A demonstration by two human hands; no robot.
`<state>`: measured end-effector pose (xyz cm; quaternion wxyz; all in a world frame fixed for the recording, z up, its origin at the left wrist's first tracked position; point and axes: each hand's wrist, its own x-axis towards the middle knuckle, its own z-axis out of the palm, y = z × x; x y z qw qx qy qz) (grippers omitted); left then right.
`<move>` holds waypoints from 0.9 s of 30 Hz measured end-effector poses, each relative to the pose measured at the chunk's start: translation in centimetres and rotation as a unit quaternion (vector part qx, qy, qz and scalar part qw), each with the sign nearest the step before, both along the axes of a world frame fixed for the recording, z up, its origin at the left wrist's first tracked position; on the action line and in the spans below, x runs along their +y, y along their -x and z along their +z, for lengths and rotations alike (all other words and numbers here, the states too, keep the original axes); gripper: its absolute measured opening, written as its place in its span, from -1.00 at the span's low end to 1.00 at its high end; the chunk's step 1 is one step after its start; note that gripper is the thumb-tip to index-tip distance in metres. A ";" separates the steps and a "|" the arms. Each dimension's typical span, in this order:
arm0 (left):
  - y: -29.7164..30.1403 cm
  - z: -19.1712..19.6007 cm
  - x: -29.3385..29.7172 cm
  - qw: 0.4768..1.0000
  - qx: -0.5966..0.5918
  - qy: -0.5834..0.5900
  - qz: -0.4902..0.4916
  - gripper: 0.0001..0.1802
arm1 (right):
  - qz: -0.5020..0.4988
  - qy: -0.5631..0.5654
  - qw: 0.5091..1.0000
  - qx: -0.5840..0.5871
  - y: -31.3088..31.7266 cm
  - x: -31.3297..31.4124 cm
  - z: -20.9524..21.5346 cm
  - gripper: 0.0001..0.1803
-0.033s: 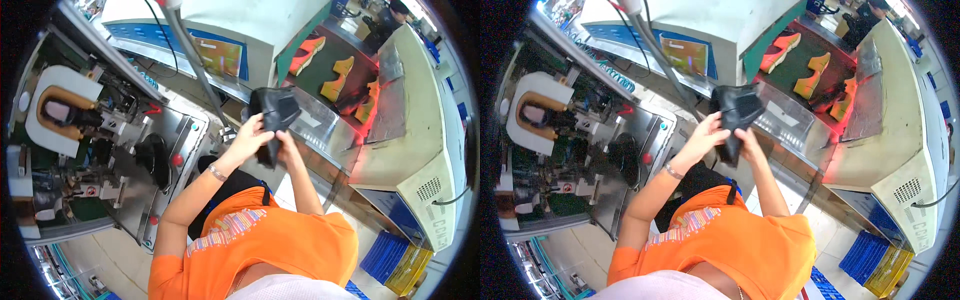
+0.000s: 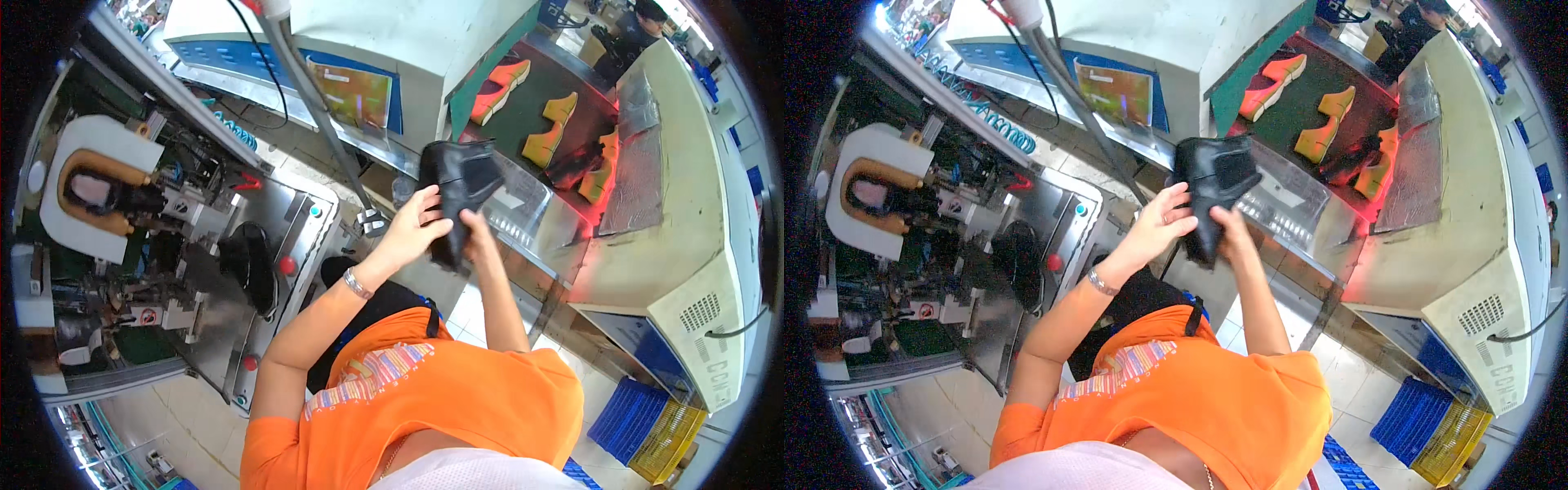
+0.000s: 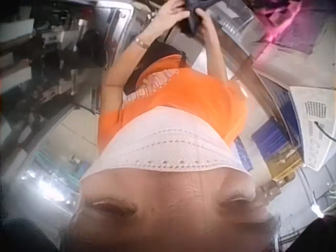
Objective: The person places black shoe uppers onto a shoe last machine, presses a button to secure them, and then removes them. The person repeats this process for multiple shoes, handling them one at a time and placing the finished units on a nearby shelf.
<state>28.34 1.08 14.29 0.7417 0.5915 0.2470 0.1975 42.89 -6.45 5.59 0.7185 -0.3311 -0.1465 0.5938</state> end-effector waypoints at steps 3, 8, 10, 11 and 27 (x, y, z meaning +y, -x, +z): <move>-1.0 1.4 0.4 0.991 0.052 -0.122 -0.021 -0.29 | -0.146 0.107 0.980 -0.082 -8.5 0.5 -1.2 -0.36; 2.7 -1.8 2.5 0.996 0.073 -0.002 -0.050 -0.40 | -0.127 0.112 0.961 -0.218 -23.2 8.7 -3.7 -0.36; 4.1 -3.8 3.2 0.993 0.106 0.015 -0.047 -0.44 | -0.140 0.135 0.953 -0.233 -29.8 13.5 -6.5 -0.24; 5.1 -4.7 2.9 0.991 0.127 0.031 -0.031 -0.46 | -0.133 0.206 0.956 -0.160 -30.7 15.6 -6.7 -0.17; 18.1 -7.7 -2.7 0.928 0.286 0.140 0.194 -0.57 | -0.278 0.271 0.863 -0.324 -33.6 26.4 -10.6 -0.39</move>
